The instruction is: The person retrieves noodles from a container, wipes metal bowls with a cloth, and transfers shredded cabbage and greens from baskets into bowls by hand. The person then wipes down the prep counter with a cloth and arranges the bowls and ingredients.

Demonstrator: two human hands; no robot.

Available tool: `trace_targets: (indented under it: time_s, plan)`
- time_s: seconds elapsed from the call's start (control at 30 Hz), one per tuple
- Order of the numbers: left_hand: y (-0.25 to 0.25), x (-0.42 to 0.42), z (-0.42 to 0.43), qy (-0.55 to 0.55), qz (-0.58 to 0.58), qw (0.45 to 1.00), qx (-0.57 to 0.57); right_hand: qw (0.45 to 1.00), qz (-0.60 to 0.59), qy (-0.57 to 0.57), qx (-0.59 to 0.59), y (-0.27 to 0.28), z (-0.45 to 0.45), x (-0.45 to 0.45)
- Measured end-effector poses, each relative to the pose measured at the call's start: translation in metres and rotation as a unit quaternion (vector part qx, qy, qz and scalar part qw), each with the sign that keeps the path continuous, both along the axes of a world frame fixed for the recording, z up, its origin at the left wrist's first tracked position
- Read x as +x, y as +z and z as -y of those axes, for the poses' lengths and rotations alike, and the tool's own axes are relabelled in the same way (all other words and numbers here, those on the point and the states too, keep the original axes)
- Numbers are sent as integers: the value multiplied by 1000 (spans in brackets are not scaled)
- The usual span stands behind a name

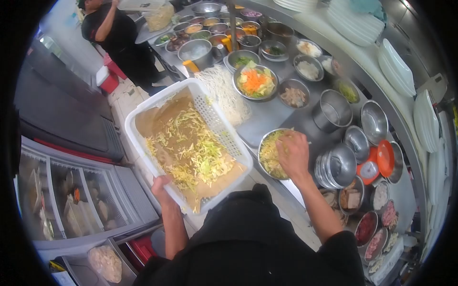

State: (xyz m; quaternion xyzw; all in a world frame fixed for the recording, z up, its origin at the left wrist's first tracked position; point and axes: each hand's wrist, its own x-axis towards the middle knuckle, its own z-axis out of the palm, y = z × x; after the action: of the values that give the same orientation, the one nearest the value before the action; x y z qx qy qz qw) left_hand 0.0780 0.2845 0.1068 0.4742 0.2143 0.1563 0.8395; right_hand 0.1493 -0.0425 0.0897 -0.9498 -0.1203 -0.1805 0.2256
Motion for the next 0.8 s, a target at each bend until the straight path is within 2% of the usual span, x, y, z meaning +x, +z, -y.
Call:
trace_targets:
  time_s: [0.03, 0.1, 0.17, 0.2, 0.27, 0.3, 0.37, 0.4, 0.5, 0.53, 0.6, 0.67, 0.73, 0.77, 0.8]
  plan:
    - [6, 1, 0, -18, 49, 998, -19, 999, 16, -33, 40, 6, -3, 0]
    - [7, 4, -5, -24, 62, 998, 3, 995, 25, -61, 80, 10, -5, 3]
    - [-5, 14, -15, -6, -48, 998, 27, 978, -93, -83, 170, 10, -4, 10]
    - [1, 14, -12, -1, -40, 999, 27, 977, -88, -82, 175, 10, -5, 11]
    - [14, 11, -5, -4, 0, 1000, 18, 997, -15, -55, 60, 9, -3, 6]
    - [17, 9, -5, -5, 34, 999, 5, 996, -16, -55, 62, 13, -7, 4]
    - [8, 12, -10, -15, 33, 999, 9, 992, 62, -20, 109, 28, -24, 0]
    - [4, 8, -13, -23, 27, 999, 11, 992, 56, -19, 111, 35, -34, -3]
    - [10, 21, -5, -12, -51, 997, 58, 973, 69, 77, 208, 52, -74, 4]
    - [19, 22, 4, -27, 17, 998, 54, 964, 52, 114, 235, 55, -89, 6]
    - [27, 17, 13, -59, 19, 998, 33, 936, 37, 229, 263, 70, -120, 15]
    - [30, 15, 19, -89, 24, 996, 12, 919, 56, 296, 255, 71, -158, 29]
    - [30, 13, 26, -72, -14, 997, 30, 874, -64, 346, 334, 72, -190, 45]
    - [29, 13, 27, -74, -12, 997, 31, 875, -61, 345, 335, 66, -202, 50]
    - [27, 13, 28, -56, -27, 998, 26, 839, -129, 343, 403, 63, -213, 53]
